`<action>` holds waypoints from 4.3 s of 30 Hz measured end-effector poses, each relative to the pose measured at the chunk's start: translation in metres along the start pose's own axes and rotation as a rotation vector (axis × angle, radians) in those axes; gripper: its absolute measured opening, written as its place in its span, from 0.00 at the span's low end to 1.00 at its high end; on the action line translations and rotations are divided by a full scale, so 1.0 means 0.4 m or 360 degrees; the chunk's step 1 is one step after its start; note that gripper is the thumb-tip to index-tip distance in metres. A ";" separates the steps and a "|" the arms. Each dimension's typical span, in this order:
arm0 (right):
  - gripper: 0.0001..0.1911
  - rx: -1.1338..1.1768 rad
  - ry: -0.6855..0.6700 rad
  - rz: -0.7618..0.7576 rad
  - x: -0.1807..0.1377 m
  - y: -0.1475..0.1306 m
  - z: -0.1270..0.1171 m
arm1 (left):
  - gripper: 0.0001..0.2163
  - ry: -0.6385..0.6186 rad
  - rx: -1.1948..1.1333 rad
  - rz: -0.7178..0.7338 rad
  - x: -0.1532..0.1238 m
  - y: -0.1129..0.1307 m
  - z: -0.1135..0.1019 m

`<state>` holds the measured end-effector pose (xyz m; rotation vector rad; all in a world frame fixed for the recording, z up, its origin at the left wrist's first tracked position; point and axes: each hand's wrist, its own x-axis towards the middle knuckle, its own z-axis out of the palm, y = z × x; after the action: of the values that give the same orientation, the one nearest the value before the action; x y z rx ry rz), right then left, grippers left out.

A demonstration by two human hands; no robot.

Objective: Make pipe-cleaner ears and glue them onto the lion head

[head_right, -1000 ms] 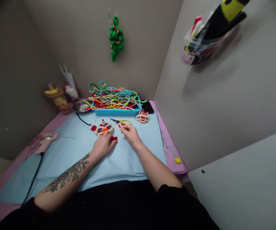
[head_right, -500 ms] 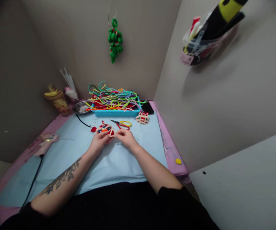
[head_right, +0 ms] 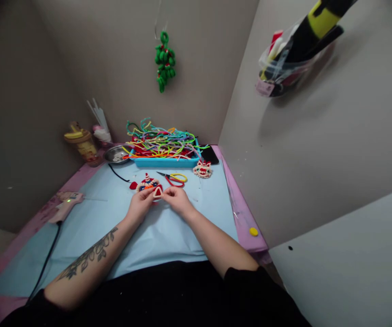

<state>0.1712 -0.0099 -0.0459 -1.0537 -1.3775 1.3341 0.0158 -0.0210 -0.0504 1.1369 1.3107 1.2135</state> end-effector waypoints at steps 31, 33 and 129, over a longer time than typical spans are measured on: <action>0.12 -0.0090 0.0135 0.0037 0.008 0.009 0.002 | 0.29 -0.0169 -0.0138 -0.0003 -0.021 0.017 0.004; 0.13 -0.0085 0.0122 0.0044 0.006 0.007 0.003 | 0.27 -0.0157 -0.0114 0.0016 -0.021 0.017 0.004; 0.14 0.0130 0.0139 0.0009 0.005 0.004 0.006 | 0.18 -0.0401 0.0004 0.0008 -0.016 0.021 0.000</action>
<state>0.1686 -0.0082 -0.0474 -1.0495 -1.2466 1.3218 0.0166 -0.0268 -0.0415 1.2509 1.1188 1.0342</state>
